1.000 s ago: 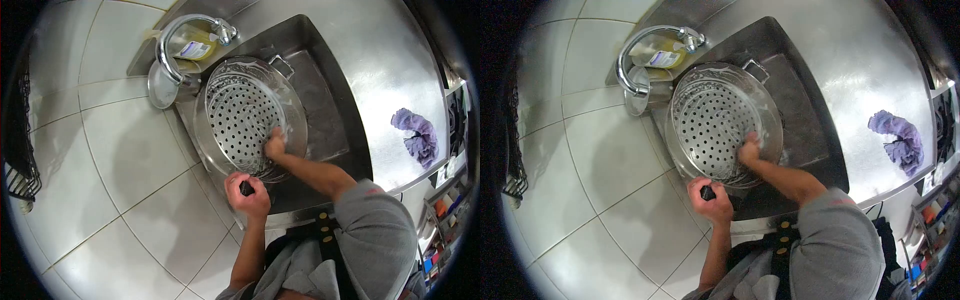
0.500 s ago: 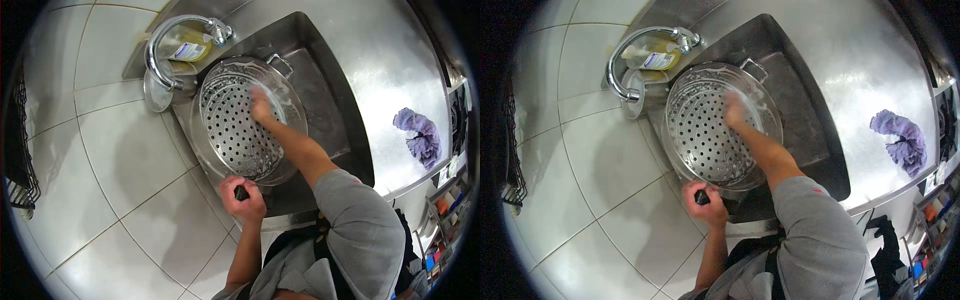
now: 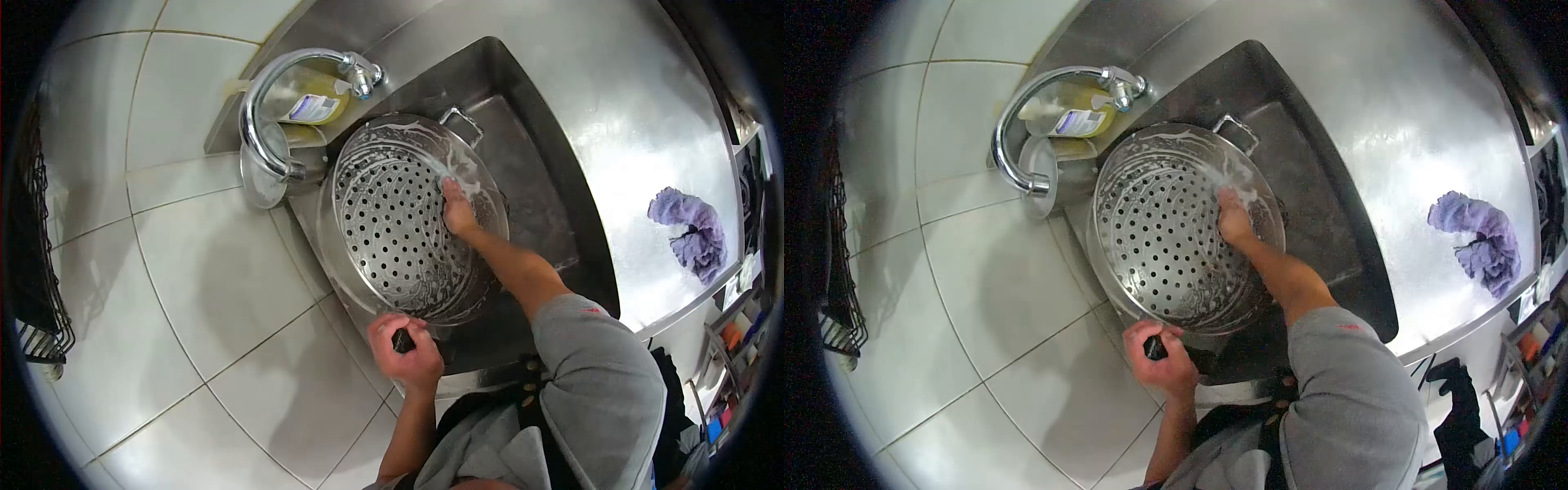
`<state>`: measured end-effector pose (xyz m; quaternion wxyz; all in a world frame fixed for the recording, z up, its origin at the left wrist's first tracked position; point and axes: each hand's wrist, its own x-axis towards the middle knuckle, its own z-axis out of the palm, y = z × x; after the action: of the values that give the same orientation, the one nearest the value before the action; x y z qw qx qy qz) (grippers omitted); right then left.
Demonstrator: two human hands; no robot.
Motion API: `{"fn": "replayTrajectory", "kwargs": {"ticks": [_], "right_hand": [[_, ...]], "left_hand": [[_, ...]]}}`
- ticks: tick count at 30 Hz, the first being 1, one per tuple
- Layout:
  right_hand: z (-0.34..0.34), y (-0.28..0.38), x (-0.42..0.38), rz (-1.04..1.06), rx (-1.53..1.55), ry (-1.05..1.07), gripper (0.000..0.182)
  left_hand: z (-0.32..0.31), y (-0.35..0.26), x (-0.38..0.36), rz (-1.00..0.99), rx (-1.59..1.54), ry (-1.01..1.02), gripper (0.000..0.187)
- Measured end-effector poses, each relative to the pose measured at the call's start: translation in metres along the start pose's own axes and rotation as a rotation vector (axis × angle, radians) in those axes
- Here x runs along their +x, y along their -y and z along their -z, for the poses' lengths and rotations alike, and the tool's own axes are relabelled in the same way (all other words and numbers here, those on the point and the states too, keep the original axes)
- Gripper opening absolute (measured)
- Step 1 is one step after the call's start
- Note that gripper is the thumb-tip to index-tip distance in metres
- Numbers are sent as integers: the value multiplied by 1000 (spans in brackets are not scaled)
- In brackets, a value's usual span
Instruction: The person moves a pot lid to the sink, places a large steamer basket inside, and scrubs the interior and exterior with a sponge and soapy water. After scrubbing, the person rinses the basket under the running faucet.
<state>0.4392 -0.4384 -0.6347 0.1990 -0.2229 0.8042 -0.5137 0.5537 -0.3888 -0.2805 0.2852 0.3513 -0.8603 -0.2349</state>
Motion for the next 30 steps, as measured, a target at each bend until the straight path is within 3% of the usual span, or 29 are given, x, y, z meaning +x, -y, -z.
{"fn": "replayTrajectory", "kwargs": {"ticks": [3, 5, 7, 8, 11, 13, 15, 16, 18, 19, 21, 22, 24, 25, 26, 27, 28, 29, 30], "right_hand": [[-4, 14, -52, -112, -179, -25, 55], [-3, 10, -21, -57, -207, -1, 54], [6, 16, 31, 57, 45, 91, 55], [21, 19, 19, -183, 105, 283, 52], [0, 20, -60, -172, -160, 82, 52], [-8, 21, -30, -144, -173, 96, 52], [-4, 24, 22, -85, 303, 10, 55], [8, 30, 16, -88, 305, 20, 55], [21, 46, -21, -343, -21, 85, 45], [14, 60, -51, -360, -38, 103, 45], [-15, 97, -101, -931, -463, 344, 51], [-17, 94, -108, -1026, -455, 432, 55], [-25, 42, -92, -819, -233, 784, 63], [-31, 26, -82, -752, -166, 847, 68], [-44, 28, -92, -754, -163, 800, 73], [-39, 58, -103, -722, -376, 225, 73], [-30, 81, -101, -970, -144, 334, 69], [-21, 75, -98, -978, -151, 330, 69], [-10, 62, -90, -813, -192, 290, 69]], "left_hand": [[1, 3, 5, -12, -15, 35, 17], [-1, 5, 1, 4, -57, -9, 16], [-3, 1, 2, 13, -28, -3, 15], [2, -1, 3, 15, 16, 13, 15], [2, 6, 4, -19, -55, 35, 16], [-1, 7, 3, 14, -98, 1, 17], [1, 1, 3, 11, -37, 0, 16], [0, -3, 4, 88, -24, -46, 13], [6, 0, 10, 65, -5, -6, 12], [5, -1, 9, 46, -22, 19, 11], [4, -5, 8, 99, -61, -6, 9], [4, -3, 8, 69, -60, 0, 11], [6, -1, 7, 26, -80, 41, 14], [6, -2, 7, 23, -80, 39, 14], [6, -2, 8, 15, -77, 35, 14], [5, 0, 10, 5, -78, 36, 15], [5, 2, 9, -11, -93, 33, 15], [3, 3, 9, -4, -101, 40, 15], [2, 4, 6, 30, -121, 25, 14]]}}
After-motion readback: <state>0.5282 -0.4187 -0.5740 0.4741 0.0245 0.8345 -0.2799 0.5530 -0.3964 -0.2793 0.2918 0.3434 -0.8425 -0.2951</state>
